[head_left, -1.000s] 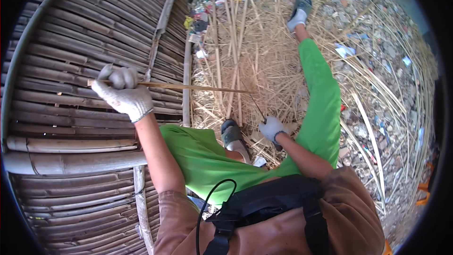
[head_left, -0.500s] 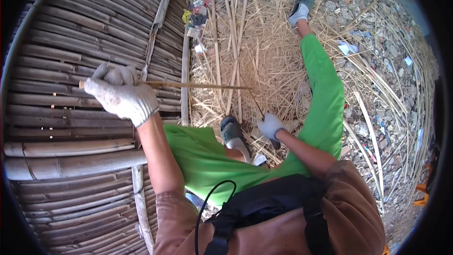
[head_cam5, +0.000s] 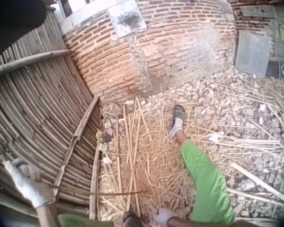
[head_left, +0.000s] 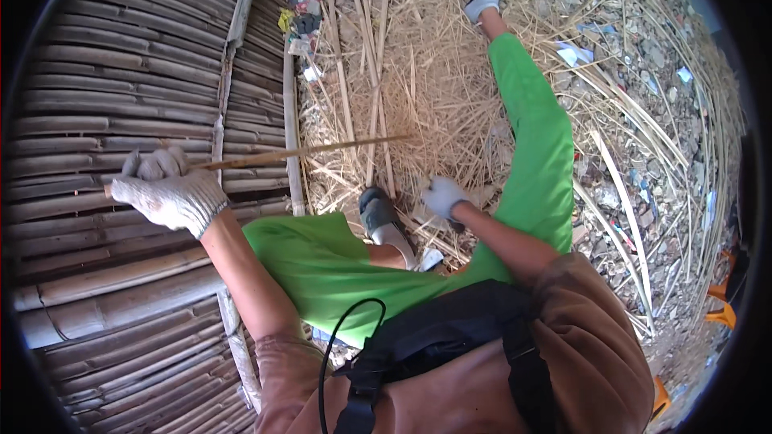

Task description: The person strips layers from a bamboo pole using a large knife, then uses a smaller pair of shears to trim thin bamboo strips.

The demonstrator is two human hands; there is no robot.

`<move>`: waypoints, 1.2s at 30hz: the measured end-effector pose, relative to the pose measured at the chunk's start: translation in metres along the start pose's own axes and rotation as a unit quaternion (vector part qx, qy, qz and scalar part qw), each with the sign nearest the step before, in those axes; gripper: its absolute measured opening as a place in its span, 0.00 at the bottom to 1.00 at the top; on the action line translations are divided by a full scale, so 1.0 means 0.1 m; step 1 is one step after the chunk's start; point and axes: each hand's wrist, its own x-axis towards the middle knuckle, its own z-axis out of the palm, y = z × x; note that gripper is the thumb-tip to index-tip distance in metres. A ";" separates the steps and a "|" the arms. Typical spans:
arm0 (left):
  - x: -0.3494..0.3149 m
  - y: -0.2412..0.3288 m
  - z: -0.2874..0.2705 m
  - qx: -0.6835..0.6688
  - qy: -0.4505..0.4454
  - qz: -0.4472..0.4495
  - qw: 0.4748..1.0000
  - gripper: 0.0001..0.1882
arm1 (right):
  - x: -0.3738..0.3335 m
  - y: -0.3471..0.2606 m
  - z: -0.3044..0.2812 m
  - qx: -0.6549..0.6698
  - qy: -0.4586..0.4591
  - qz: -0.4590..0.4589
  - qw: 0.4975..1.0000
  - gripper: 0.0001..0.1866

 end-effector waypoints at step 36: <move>0.48 0.07 -0.47 -0.057 -0.007 0.021 0.998 0.24 | 0.11 0.34 -0.02 -0.063 -0.067 0.145 0.985 0.25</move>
